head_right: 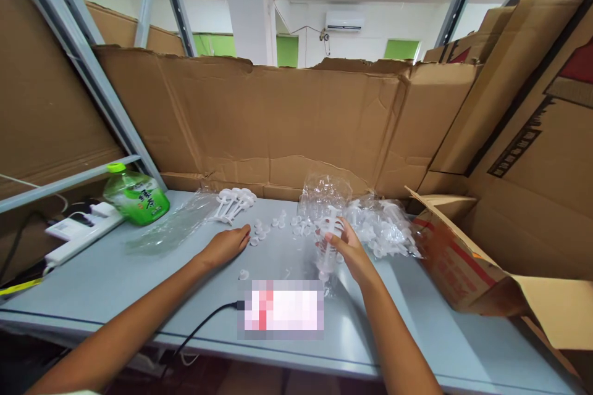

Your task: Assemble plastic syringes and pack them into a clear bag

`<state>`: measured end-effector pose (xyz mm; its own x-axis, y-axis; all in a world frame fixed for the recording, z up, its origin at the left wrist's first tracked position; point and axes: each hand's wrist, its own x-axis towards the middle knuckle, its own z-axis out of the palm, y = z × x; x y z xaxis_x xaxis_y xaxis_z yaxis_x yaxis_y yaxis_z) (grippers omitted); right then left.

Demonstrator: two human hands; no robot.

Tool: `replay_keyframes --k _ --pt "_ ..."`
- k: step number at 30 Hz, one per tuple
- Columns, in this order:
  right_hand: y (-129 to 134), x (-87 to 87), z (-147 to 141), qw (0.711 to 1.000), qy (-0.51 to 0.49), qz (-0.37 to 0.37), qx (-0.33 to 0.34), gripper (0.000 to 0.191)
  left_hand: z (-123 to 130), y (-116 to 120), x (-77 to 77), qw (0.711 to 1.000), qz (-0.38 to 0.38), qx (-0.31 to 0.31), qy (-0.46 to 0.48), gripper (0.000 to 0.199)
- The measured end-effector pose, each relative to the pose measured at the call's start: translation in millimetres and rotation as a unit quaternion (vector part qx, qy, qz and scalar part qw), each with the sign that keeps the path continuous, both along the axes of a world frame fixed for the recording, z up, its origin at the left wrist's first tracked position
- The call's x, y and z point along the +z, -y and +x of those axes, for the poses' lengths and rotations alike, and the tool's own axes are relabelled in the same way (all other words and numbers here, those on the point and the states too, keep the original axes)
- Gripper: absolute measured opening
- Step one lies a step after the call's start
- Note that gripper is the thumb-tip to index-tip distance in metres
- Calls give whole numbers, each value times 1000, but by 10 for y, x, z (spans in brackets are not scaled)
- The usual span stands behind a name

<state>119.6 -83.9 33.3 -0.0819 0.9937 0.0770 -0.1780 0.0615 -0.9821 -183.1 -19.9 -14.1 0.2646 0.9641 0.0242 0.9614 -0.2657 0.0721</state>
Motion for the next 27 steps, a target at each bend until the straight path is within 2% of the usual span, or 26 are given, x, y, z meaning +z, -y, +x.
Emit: replay_keyframes --k 3,5,7,9,11,14,16,18,21,24,27 --pt "13 -6 -16 1000 3 -8 14 39 -14 -20 57 1000 0 -9 21 22" --pt "12 -25 -21 999 4 -10 39 37 -23 -4 180 999 10 -15 44 23" --pt "9 -55 -24 997 15 -13 76 34 -11 61 381 994 42 -24 101 25" --pt "9 -80 -27 992 41 -18 114 34 41 179 636 968 101 -40 227 27" --pt "19 -84 -31 986 73 -7 147 35 135 326 901 944 134 -72 292 27" --pt "45 -30 -43 973 104 30 205 35 320 512 1231 932 168 -147 285 24" --pt "63 38 -53 959 119 41 253 36 443 570 1379 925 183 -213 256 22" --pt "76 120 -60 946 140 45 288 39 542 577 1468 915 189 -263 238 22" --pt "92 253 -50 932 168 62 314 43 615 544 1512 910 131 -307 245 19" --pt "108 380 -5 923 186 78 329 41 600 524 1477 908 65 -309 274 18" --pt "123 483 38 917 213 75 330 37 556 529 1414 906 48 -291 304 19"
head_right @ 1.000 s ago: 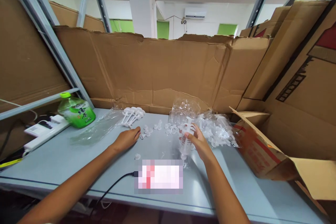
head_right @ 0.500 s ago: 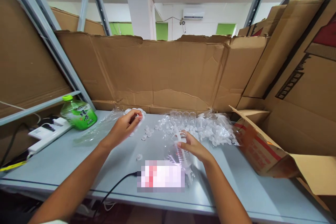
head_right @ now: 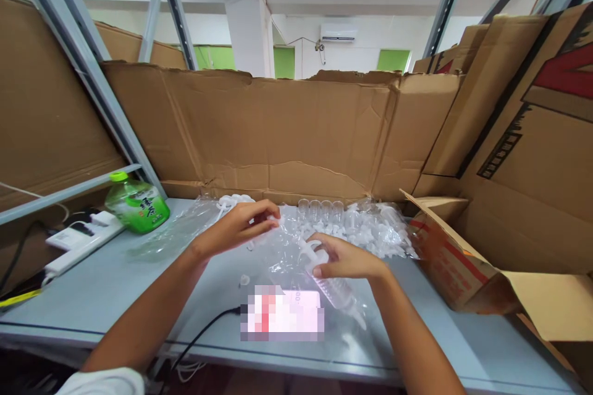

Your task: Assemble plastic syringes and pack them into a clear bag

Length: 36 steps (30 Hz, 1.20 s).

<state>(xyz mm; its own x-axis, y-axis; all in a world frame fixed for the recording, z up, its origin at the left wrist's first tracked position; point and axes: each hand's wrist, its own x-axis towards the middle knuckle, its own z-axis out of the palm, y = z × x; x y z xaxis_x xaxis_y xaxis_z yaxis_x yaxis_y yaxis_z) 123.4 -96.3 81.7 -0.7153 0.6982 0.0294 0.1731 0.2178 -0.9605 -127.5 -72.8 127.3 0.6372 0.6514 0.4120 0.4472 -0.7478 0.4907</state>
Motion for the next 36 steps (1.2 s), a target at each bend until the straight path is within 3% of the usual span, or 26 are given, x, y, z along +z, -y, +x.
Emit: replay_keyframes --k 9,15,20,24,27,29,32,34,36 --pt "30 75 -123 999 38 15 17 38 92 -34 -48 985 107 106 88 20" --pt "18 72 -112 999 34 26 11 39 -8 30 15 998 39 19 43 19" --pt "-9 121 -53 999 32 39 -5 37 -115 65 54 999 26 -6 17 21" --pt "-14 148 -27 998 41 42 -2 37 -112 57 58 996 81 -20 -8 21" --pt "-21 145 0 997 53 61 -17 36 -112 42 35 990 141 16 -11 24" --pt "-30 138 36 994 64 81 -48 36 -134 22 0 984 159 71 27 26" --pt "-30 148 118 978 36 131 -156 41 -200 -19 -109 975 140 160 61 24" --pt "-8 178 180 969 -13 141 -203 49 -264 -38 -235 981 85 177 6 23" --pt "25 217 237 973 -39 118 -195 53 -337 -40 -407 983 20 162 -80 20"
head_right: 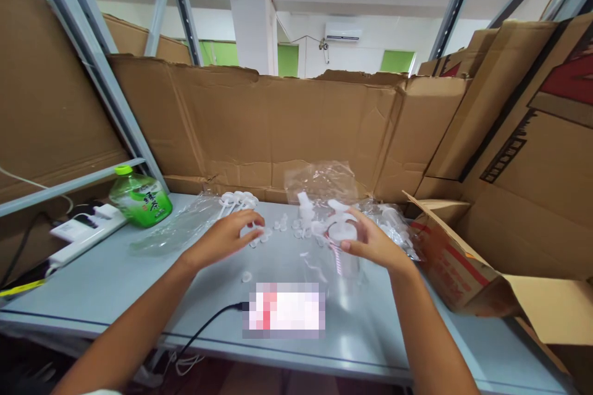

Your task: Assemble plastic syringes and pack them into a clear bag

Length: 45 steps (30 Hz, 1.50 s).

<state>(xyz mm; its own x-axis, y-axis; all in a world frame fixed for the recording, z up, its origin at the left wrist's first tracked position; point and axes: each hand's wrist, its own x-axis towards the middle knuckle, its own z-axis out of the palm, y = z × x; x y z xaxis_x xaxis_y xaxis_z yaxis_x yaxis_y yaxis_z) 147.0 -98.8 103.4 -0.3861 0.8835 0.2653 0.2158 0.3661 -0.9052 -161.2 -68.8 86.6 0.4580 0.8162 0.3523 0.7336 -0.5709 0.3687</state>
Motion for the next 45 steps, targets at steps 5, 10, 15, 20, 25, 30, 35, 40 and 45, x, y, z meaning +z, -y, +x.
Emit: replay_keyframes --k 5,10,15,20,25,30,35,40,45 --pt "47 58 62 995 78 51 -36 47 -147 38 -531 984 -122 13 -126 37" --pt "43 53 1 978 143 99 -117 50 -96 35 -933 974 -160 100 -123 52" --pt "45 26 -60 969 195 119 -97 48 18 -133 -1036 965 -74 197 -155 45" --pt "24 -38 -63 961 227 126 -91 48 95 -347 -1022 959 -12 189 -212 42" --pt "22 -72 -52 950 280 110 -84 51 147 -448 -1071 964 -9 137 -229 32" --pt "9 -87 -71 944 305 103 -70 53 202 -496 -1101 967 -1 130 -220 41" --pt "-5 -106 -115 947 300 102 -58 51 312 -543 -1114 972 -4 110 -206 32" --pt "-17 -141 -84 948 302 88 -52 52 298 -468 -836 983 21 110 -143 32" --pt "-66 -147 -82 955 289 60 16 49 242 -280 -211 981 115 75 139 29"
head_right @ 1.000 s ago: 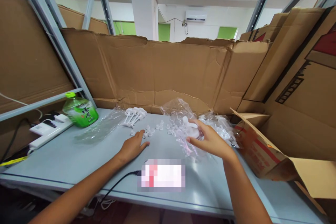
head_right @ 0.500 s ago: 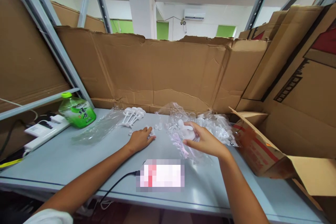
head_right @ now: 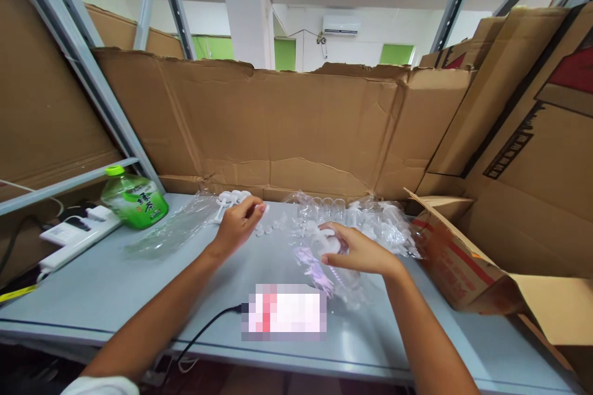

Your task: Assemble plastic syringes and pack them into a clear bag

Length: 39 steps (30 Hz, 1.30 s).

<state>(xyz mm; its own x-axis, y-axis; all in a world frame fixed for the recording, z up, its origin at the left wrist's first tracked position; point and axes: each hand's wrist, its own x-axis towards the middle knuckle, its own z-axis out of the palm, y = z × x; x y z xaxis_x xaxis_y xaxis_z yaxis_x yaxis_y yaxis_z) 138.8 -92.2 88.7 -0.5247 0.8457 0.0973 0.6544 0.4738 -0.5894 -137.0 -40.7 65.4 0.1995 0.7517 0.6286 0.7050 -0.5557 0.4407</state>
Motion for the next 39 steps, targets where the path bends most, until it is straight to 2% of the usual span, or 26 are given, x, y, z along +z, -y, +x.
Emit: replay_keyframes --k 3,5,7,11,20,24,26,28,31,34,39 --pt "-17 10 -68 996 -22 -50 64 47 37 118 304 995 34 -79 46 25" --pt "-19 10 -125 992 -38 -81 93 46 89 182 425 989 53 -127 58 23" --pt "-16 -1 -178 988 -51 -106 105 47 152 230 494 983 75 -143 85 23" --pt "-8 -33 -244 976 -92 -148 129 48 257 270 552 983 92 -121 106 22" --pt "-5 -55 -189 968 -138 -164 129 50 199 334 575 990 84 -115 -5 18" --pt "5 -54 -163 969 -142 -164 118 51 132 363 552 986 68 -153 -27 16" --pt "6 -63 -158 970 -143 -163 111 50 100 370 530 982 40 -183 -18 16" --pt "1 -75 -154 971 -143 -160 105 49 72 374 496 983 19 -185 11 16" --pt "-7 -85 -137 974 -145 -144 97 49 36 358 405 988 19 -125 84 17" --pt "-3 -75 -106 973 -175 -125 87 49 3 286 252 990 7 -73 123 19" --pt "4 -88 -55 924 -314 -189 107 60 -85 41 -99 995 -62 -10 78 25"
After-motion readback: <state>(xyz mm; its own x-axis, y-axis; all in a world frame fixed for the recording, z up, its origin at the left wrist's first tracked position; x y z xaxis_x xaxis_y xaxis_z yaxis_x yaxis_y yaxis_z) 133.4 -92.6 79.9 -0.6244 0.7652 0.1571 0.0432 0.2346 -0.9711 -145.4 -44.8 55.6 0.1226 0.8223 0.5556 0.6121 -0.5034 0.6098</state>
